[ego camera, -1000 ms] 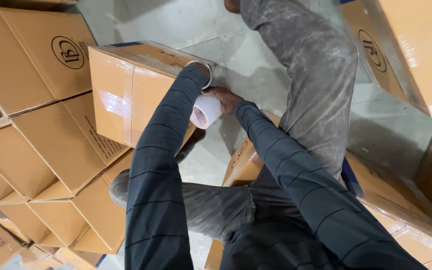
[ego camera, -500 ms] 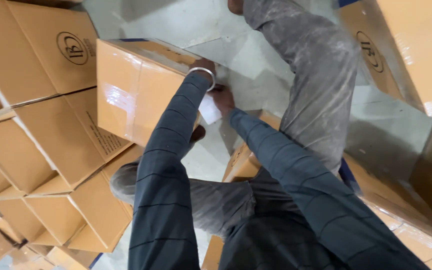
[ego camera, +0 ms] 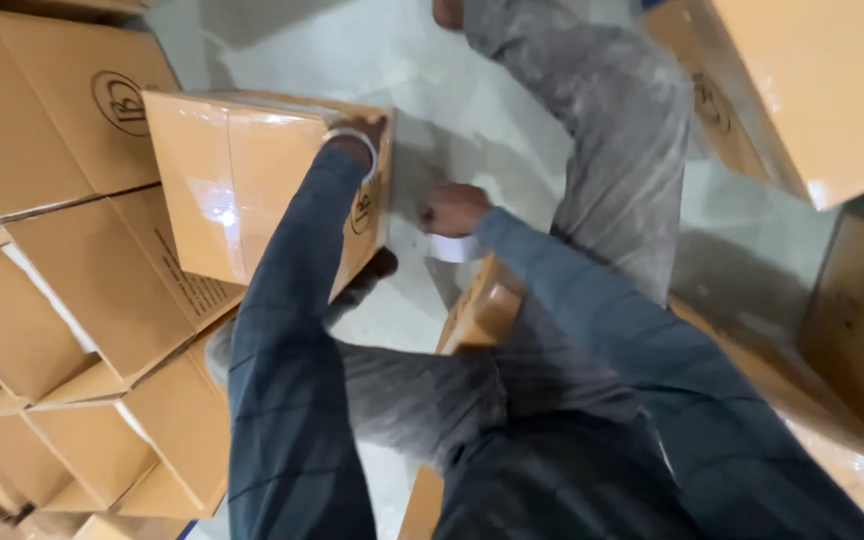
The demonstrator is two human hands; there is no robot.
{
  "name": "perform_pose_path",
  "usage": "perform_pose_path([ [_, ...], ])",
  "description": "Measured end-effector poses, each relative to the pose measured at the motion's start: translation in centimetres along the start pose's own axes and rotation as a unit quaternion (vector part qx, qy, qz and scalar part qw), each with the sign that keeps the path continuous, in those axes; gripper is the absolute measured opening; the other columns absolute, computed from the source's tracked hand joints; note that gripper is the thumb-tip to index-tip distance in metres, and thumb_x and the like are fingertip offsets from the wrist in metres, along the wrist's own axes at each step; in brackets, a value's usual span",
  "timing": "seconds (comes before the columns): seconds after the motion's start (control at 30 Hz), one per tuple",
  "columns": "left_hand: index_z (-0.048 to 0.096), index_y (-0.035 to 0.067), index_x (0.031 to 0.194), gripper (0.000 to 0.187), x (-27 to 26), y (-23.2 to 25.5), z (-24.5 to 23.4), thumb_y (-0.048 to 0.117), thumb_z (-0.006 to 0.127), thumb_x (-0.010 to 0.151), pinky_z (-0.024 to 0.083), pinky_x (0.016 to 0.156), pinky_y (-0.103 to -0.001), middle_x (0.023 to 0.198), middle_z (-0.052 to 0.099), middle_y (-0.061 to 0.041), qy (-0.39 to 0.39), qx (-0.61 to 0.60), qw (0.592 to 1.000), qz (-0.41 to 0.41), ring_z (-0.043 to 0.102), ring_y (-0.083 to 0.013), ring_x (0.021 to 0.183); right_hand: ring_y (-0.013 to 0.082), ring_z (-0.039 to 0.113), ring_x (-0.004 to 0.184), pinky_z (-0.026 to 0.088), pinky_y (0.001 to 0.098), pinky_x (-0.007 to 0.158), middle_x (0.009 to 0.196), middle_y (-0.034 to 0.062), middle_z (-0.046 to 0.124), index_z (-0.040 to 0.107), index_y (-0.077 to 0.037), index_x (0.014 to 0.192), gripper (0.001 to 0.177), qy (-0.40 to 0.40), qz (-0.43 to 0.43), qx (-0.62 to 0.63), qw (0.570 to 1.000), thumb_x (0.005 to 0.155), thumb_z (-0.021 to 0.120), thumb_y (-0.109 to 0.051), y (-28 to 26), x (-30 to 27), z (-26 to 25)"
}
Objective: Taping and packing cardboard boxes in a warehouse or workshop environment.
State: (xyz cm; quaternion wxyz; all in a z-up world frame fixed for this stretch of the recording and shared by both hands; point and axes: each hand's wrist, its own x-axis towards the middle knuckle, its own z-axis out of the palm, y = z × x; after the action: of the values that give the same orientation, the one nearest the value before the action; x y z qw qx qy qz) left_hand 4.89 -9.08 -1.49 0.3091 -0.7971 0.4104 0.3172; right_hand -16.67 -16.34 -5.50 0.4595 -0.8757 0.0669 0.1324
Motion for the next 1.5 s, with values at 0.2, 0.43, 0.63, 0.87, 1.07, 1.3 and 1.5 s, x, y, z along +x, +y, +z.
perform_pose_path([
  [0.2, 0.044, 0.003, 0.153, 0.057, 2.4, -2.3, 7.9, 0.013, 0.05, 0.097, 0.028, 0.121, -0.049, 0.157, 0.045, -0.016, 0.253, 0.133, 0.958, -0.001, 0.041, -0.0346, 0.145, 0.0338, 0.069, 0.087, 0.054, 0.0498, 0.076, 0.1, 0.0075, 0.076, 0.081, -0.023, 0.097, 0.016, 0.091, -0.048, -0.017, 0.995, 0.088, 0.069, -0.027, 3.0, -1.5, -14.7],
  [0.43, 0.043, 0.011, 0.151, 0.063, -4.4, 3.4, 14.3, 0.042, 0.051, 0.097, 0.022, 0.123, -0.043, 0.158, 0.037, -0.008, 0.129, 0.23, 0.965, -0.013, 0.031, -0.0281, 0.148, 0.0297, 0.064, 0.075, 0.05, 0.0435, 0.068, 0.087, 0.0106, 0.07, 0.074, -0.008, 0.098, 0.023, 0.219, -0.077, 0.105, 0.967, 0.098, 0.075, -0.031, 1.7, 0.0, -16.4],
  [0.63, 0.063, 0.017, 0.136, 0.056, -3.6, 7.2, 27.5, 0.056, 0.063, 0.096, 0.04, 0.109, -0.051, 0.142, 0.058, -0.013, -0.082, -0.216, 0.968, 0.098, 0.052, -0.0372, 0.132, 0.0285, 0.063, 0.076, 0.048, 0.0426, 0.068, 0.09, 0.0114, 0.071, 0.072, -0.006, 0.098, 0.022, 0.23, -0.106, 0.108, 0.961, 0.103, 0.073, -0.028, 1.5, 1.1, -16.0],
  [0.87, 0.074, 0.012, 0.127, 0.043, -13.6, 5.1, 11.0, 0.04, 0.07, 0.095, 0.055, 0.095, -0.045, 0.121, 0.074, -0.016, 0.164, -0.513, 0.841, 0.049, 0.07, -0.0362, 0.111, 0.0196, 0.058, 0.074, 0.046, 0.0381, 0.067, 0.089, 0.0114, 0.069, 0.073, -0.001, 0.103, 0.025, 0.24, -0.133, 0.165, 0.947, 0.105, 0.073, -0.026, 2.1, 1.9, -14.5],
  [1.07, 0.075, 0.009, 0.119, 0.029, -15.4, 2.0, 12.3, 0.025, 0.072, 0.095, 0.058, 0.088, -0.039, 0.109, 0.078, -0.015, 0.387, -0.599, 0.701, -0.025, 0.076, -0.0301, 0.101, 0.0117, 0.054, 0.072, 0.046, 0.0335, 0.066, 0.083, 0.0064, 0.067, 0.072, 0.002, 0.101, 0.027, 0.228, -0.107, 0.152, 0.956, 0.103, 0.075, -0.025, 1.4, 1.9, -14.0],
  [1.3, 0.075, 0.008, 0.12, 0.032, -12.5, -4.2, 15.5, 0.026, 0.074, 0.094, 0.058, 0.093, -0.04, 0.113, 0.076, -0.017, 0.489, -0.589, 0.64, -0.074, 0.074, -0.0326, 0.105, 0.0091, 0.058, 0.082, 0.047, 0.0305, 0.072, 0.089, 0.0037, 0.067, 0.073, -0.002, 0.109, 0.025, 0.134, -0.152, 0.094, 0.975, 0.108, 0.073, -0.026, -8.6, -0.8, -18.8],
  [1.5, 0.069, 0.004, 0.127, 0.056, -6.9, -15.3, 17.6, 0.042, 0.086, 0.09, 0.05, 0.108, -0.046, 0.136, 0.063, -0.023, 0.577, -0.537, 0.592, -0.168, 0.061, -0.0404, 0.127, 0.0137, 0.064, 0.096, 0.052, 0.0315, 0.084, 0.106, 0.0092, 0.07, 0.071, -0.002, 0.119, 0.016, 0.086, -0.293, 0.035, 0.952, 0.118, 0.066, -0.017, -14.8, 2.4, -21.7],
])
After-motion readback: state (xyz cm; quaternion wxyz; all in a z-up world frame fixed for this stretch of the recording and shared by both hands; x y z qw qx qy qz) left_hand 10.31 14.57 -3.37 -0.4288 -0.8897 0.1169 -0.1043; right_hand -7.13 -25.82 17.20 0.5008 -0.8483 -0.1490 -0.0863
